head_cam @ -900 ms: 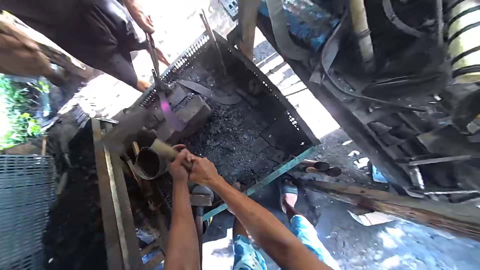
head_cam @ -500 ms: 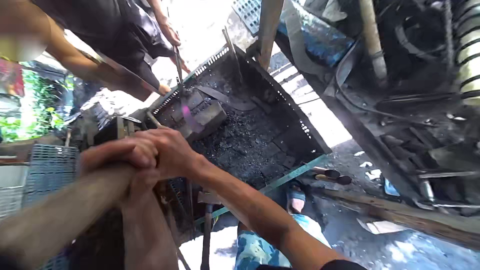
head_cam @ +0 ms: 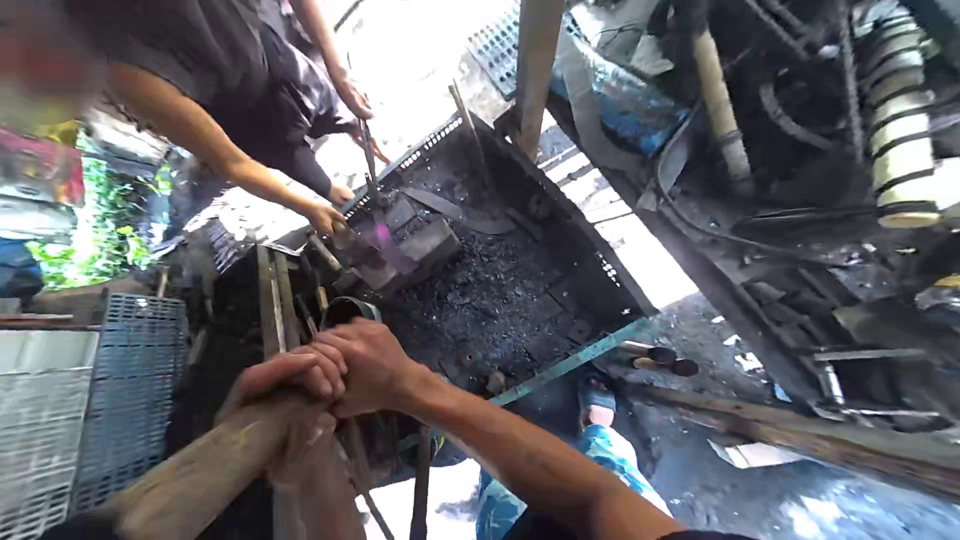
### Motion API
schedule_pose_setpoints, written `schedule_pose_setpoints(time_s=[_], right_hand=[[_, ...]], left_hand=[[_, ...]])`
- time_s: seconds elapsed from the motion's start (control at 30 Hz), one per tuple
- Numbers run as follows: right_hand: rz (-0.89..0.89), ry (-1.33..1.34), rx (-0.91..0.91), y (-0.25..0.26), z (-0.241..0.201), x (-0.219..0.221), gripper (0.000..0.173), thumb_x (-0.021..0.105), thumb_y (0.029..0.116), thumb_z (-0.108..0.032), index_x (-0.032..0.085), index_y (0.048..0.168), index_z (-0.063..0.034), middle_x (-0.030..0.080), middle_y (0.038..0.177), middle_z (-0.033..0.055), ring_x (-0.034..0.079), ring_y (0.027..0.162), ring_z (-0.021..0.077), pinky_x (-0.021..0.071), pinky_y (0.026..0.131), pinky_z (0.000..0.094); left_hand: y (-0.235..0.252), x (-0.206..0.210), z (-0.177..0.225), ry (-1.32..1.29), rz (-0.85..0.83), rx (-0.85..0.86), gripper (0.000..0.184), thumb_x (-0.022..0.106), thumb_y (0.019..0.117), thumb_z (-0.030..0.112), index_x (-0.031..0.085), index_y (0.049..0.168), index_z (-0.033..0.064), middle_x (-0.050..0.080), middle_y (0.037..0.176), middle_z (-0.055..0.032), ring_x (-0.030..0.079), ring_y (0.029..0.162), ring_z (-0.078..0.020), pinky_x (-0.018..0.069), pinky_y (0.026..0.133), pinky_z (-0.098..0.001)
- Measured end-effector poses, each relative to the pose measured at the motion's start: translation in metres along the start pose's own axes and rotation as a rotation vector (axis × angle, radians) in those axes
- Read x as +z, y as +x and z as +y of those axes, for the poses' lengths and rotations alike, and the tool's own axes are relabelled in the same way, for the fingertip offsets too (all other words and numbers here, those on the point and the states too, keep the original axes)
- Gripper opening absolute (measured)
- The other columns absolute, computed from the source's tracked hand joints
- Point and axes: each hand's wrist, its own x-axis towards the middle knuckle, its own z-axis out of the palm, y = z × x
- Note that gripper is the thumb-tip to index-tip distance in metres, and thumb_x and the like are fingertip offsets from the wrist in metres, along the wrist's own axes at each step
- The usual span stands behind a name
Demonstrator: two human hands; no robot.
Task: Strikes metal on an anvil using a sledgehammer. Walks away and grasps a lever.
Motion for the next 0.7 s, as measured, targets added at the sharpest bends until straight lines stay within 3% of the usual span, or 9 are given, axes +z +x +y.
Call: schedule_pose_setpoints(time_s=[0.1,0.13,0.17,0.27,0.33,0.4,0.47,0.6,0.7], right_hand=[[0.079,-0.008,-0.144,0.054,0.004,-0.007,0.043,0.090,0.0591,-0.029,0.073,0.094,-0.0107,0.072,0.085,0.0021,0.070,0.080,0.0196,0.0560,0.070,0.0446],[0.094,-0.015,-0.115,0.054,0.028,-0.004,0.044,0.089,0.0595,-0.027,0.073,0.097,-0.0104,0.073,0.087,0.0028,0.070,0.082,0.0200,0.0561,0.070,0.0452],[0.089,-0.029,-0.021,0.037,0.064,0.004,0.045,0.089,0.0622,-0.028,0.074,0.101,-0.0112,0.073,0.089,0.0026,0.070,0.083,0.0192,0.0575,0.071,0.0455],[-0.117,0.051,0.646,-0.102,0.186,0.044,0.042,0.084,0.0784,-0.032,0.070,0.117,-0.0201,0.074,0.095,0.0025,0.071,0.085,0.0198,0.0602,0.072,0.0516],[-0.234,0.131,1.023,-0.167,0.218,0.058,0.027,0.076,0.0793,-0.031,0.071,0.102,-0.0169,0.071,0.088,0.0087,0.069,0.081,0.0273,0.0555,0.070,0.0580],[-0.339,0.036,0.987,-0.160,0.203,0.040,0.038,0.075,0.0770,-0.041,0.069,0.107,-0.0187,0.072,0.090,0.0081,0.071,0.085,0.0289,0.0572,0.071,0.0599],[-0.323,-0.016,0.748,-0.131,0.140,0.025,0.043,0.079,0.0724,-0.043,0.069,0.105,-0.0187,0.073,0.087,0.0051,0.072,0.082,0.0269,0.0572,0.068,0.0589],[-0.083,0.018,0.231,-0.042,0.020,0.002,0.037,0.082,0.0693,-0.038,0.069,0.089,-0.0098,0.071,0.081,0.0051,0.070,0.078,0.0234,0.0566,0.068,0.0505],[0.071,0.044,-0.078,0.031,-0.012,-0.014,0.040,0.089,0.0617,-0.028,0.072,0.092,-0.0087,0.071,0.082,0.0036,0.069,0.077,0.0208,0.0563,0.067,0.0451]], left_hand=[[0.035,-0.009,0.015,0.177,0.074,-0.212,0.023,0.084,0.0811,0.023,0.069,0.096,0.0152,0.065,0.068,0.0014,0.064,0.062,-0.0146,0.0582,0.066,-0.0317],[0.025,-0.018,-0.014,0.236,0.164,-0.441,0.018,0.083,0.0802,0.013,0.067,0.085,0.0139,0.064,0.063,-0.0014,0.064,0.059,-0.0151,0.0584,0.063,-0.0301],[-0.011,-0.039,-0.086,0.209,0.166,-0.406,0.006,0.074,0.0886,0.006,0.068,0.086,0.0065,0.065,0.067,-0.0021,0.064,0.059,-0.0112,0.0572,0.057,-0.0254],[-0.117,0.000,-0.257,0.226,0.394,-0.954,0.016,0.056,0.1039,0.016,0.066,0.100,0.0043,0.060,0.069,-0.0019,0.058,0.057,-0.0131,0.0542,0.057,-0.0314],[-0.161,0.029,-0.306,0.090,0.399,-1.027,0.025,0.064,0.1009,0.032,0.066,0.108,0.0081,0.062,0.067,-0.0020,0.062,0.055,-0.0153,0.0596,0.058,-0.0367],[-0.146,0.036,-0.279,-0.108,0.394,-0.826,0.022,0.065,0.0968,0.021,0.064,0.113,0.0060,0.060,0.067,-0.0033,0.061,0.056,-0.0168,0.0581,0.061,-0.0389],[-0.113,0.035,-0.191,-0.177,0.359,-0.550,0.026,0.070,0.0924,0.020,0.064,0.115,0.0085,0.060,0.069,-0.0028,0.059,0.058,-0.0162,0.0570,0.062,-0.0376],[-0.031,0.021,-0.032,-0.010,0.094,-0.118,0.038,0.079,0.0887,0.034,0.068,0.119,0.0129,0.068,0.078,-0.0009,0.065,0.067,-0.0158,0.0591,0.070,-0.0364],[0.023,0.019,0.021,0.193,0.056,-0.005,0.033,0.076,0.0887,0.048,0.069,0.109,0.0232,0.068,0.078,0.0088,0.064,0.068,-0.0075,0.0568,0.068,-0.0276]])
